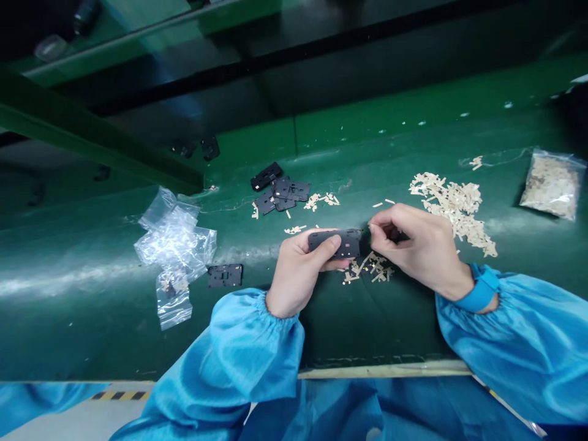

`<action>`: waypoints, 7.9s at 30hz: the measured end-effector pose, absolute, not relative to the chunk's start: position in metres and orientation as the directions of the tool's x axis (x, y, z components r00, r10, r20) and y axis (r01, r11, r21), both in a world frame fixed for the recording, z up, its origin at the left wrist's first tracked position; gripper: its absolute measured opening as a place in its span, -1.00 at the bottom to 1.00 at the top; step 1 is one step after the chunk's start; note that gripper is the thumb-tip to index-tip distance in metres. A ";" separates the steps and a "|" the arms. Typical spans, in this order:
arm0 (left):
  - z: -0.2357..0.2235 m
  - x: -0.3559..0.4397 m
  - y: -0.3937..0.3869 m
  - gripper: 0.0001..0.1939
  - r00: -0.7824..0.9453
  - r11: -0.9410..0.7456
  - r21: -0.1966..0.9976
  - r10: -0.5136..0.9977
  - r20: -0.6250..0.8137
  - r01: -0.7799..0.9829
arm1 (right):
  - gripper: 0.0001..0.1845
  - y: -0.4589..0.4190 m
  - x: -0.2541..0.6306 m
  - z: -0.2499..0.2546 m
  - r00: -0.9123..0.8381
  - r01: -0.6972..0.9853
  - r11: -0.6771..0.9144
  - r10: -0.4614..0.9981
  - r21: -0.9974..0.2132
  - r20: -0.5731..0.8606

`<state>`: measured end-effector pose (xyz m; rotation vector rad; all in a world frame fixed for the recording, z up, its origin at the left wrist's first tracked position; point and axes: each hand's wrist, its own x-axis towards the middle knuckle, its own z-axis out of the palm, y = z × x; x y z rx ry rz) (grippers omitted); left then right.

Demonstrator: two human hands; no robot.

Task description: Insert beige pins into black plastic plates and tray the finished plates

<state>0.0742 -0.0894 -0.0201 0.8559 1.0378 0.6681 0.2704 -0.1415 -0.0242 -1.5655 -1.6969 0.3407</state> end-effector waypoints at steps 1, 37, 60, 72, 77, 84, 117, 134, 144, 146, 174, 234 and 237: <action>-0.019 0.074 -0.088 -0.69 0.376 0.526 0.845 0.806 -0.457 -0.098 | -0.85 -0.141 0.272 -0.024 0.057 0.722 0.218 0.927 -0.657 0.371; -0.008 0.072 -0.088 -0.79 0.531 0.733 0.651 0.638 -0.558 -0.196 | -0.78 -0.145 0.274 -0.028 -0.130 0.696 0.535 0.751 -0.479 0.648; -0.005 0.072 -0.098 -0.75 0.440 0.559 0.816 0.776 -0.452 -0.147 | -0.74 -0.154 0.269 -0.022 -0.121 0.715 0.534 0.729 -0.450 0.673; -0.009 0.073 -0.101 -0.82 0.450 0.537 0.824 0.790 -0.416 -0.182 | -0.74 -0.160 0.263 -0.020 -0.103 0.784 0.489 0.709 -0.382 0.698; -0.011 0.072 -0.101 -0.76 0.437 0.512 0.847 0.801 -0.410 -0.143 | -0.76 -0.162 0.264 -0.017 -0.159 0.799 0.499 0.714 -0.336 0.682; -0.012 0.072 -0.097 -0.74 0.412 0.510 0.844 0.814 -0.411 -0.167 | -0.52 -0.165 0.268 -0.026 -0.190 0.789 0.517 0.718 -0.331 0.670; -0.015 0.080 -0.111 -0.68 0.566 0.708 0.623 0.678 -0.470 -0.332 | -0.39 -0.172 0.244 -0.028 0.170 0.529 0.506 0.723 -0.681 0.669; -0.021 0.082 -0.111 -0.75 0.524 0.602 0.660 0.776 -0.351 -0.449 | -0.41 -0.172 0.238 -0.028 0.242 0.407 0.509 0.741 -0.758 0.627; -0.023 0.083 -0.113 -0.81 0.516 0.587 0.658 0.789 -0.334 -0.471 | -0.46 -0.173 0.234 -0.027 0.279 0.430 0.495 0.722 -0.755 0.633; -0.022 0.083 -0.112 -0.79 0.511 0.588 0.668 0.788 -0.345 -0.457 | -0.50 -0.173 0.235 -0.026 0.289 0.427 0.480 0.731 -0.767 0.618; -0.016 0.074 -0.105 -0.75 0.514 0.418 0.876 0.820 -0.251 -0.239 | -0.73 -0.165 0.260 -0.025 0.158 0.387 0.398 0.860 -0.832 0.485; -0.027 0.082 -0.091 -0.59 0.505 0.578 0.767 0.768 -0.394 -0.279 | -0.86 -0.129 0.267 -0.033 0.153 0.193 0.142 0.973 -0.971 0.173; -0.030 0.082 -0.089 -0.49 0.529 0.585 0.765 0.753 -0.391 -0.268 | -0.84 -0.097 0.293 -0.032 0.210 0.147 0.141 0.963 -0.979 0.170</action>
